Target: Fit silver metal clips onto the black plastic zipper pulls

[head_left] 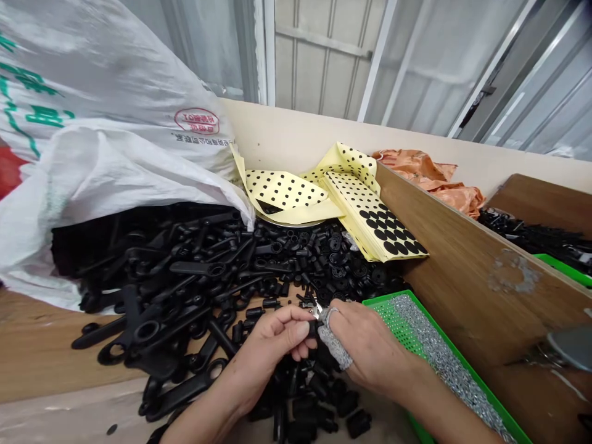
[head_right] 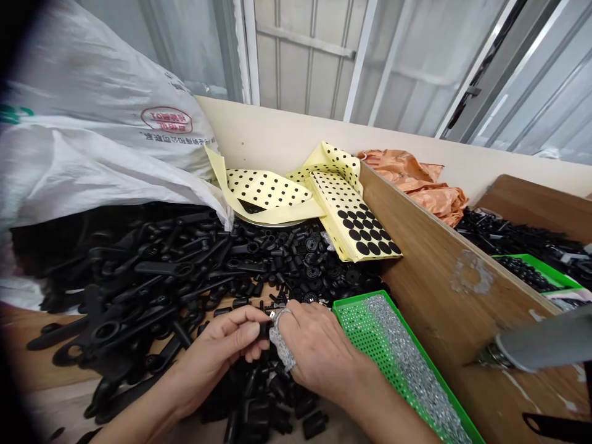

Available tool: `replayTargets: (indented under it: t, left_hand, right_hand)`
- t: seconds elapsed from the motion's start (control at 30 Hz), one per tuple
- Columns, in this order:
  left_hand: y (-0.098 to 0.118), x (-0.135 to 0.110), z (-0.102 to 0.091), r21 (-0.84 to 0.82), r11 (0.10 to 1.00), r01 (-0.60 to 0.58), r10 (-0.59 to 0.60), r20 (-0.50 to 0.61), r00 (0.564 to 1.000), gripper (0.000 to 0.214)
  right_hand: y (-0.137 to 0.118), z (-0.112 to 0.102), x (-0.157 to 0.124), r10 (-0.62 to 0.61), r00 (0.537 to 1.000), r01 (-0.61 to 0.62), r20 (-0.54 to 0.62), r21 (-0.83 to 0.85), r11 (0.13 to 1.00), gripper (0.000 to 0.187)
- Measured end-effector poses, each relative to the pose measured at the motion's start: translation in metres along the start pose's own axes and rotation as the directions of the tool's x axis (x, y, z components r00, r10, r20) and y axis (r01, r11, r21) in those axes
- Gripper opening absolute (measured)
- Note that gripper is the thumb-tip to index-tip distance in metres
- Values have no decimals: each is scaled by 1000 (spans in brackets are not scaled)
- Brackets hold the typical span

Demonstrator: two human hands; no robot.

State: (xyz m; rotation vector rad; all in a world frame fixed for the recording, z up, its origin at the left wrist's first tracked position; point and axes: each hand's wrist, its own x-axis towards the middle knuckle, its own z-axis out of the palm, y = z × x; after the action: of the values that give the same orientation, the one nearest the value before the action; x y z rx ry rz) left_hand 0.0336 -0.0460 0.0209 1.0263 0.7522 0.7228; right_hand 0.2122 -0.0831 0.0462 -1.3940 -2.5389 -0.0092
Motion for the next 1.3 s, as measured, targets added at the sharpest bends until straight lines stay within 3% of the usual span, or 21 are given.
replayTargets:
  t: [0.17, 0.3, 0.4, 0.47, 0.53, 0.63, 0.77, 0.87, 0.93, 1.03, 1.1, 1.17, 1.3]
  left_hand:
    - [-3, -6, 0, 78, 996, -46, 48, -18, 999, 21]
    - [-7, -9, -2, 114, 991, -77, 81, -33, 996, 20]
    - [-9, -11, -4, 242, 958, -152, 159, -10, 987, 18]
    - [-9, -13, -4, 400, 890, -219, 237, 4, 971, 16]
    - [-7, -15, -4, 540, 794, -277, 317, 21, 948, 15]
    - [-6, -18, -3, 596, 740, -310, 379, 11, 925, 14]
    - [-7, -19, 0, 489, 837, -246, 317, -65, 946, 13]
    - [-10, -21, -1, 491, 835, -249, 319, -65, 945, 12]
    - [-14, -25, -2, 566, 758, -326, 405, -16, 914, 12]
    - [-21, -33, -4, 635, 607, -477, 561, 83, 824, 17]
    - [-24, -37, -7, 643, 543, -540, 605, 146, 783, 23]
    - [-23, -39, -11, 666, 515, -540, 588, 183, 788, 24]
    - [-14, -34, -32, 772, 512, -376, 483, 102, 869, 13]
  right_hand:
    - [-2, 0, -3, 26, 988, -36, 151, 67, 997, 23]
    - [-3, -2, -5, 56, 985, -96, 162, 256, 962, 14]
    - [-7, -4, -5, 116, 983, -174, 144, 497, 850, 12]
    - [-10, -4, -6, 160, 976, -217, 147, 612, 760, 19]
    - [-14, -2, -7, 208, 968, -248, 139, 643, 725, 21]
    - [-20, 4, -8, 198, 974, -223, 107, 581, 783, 14]
    - [-21, 15, -8, 93, 995, -95, 23, 387, 917, 8]
    - [-22, 17, -8, 70, 997, -71, 16, 355, 932, 12]
    - [-24, 16, -11, 107, 993, -119, 53, 429, 895, 12]
    - [-29, 17, -16, 178, 978, -207, 107, 570, 795, 11]
    - [-31, 20, -19, 225, 963, -268, 150, 628, 730, 12]
    - [-32, 23, -18, 242, 948, -317, 205, 645, 695, 14]
    - [-20, 22, 0, 157, 963, -260, 218, 606, 752, 15]
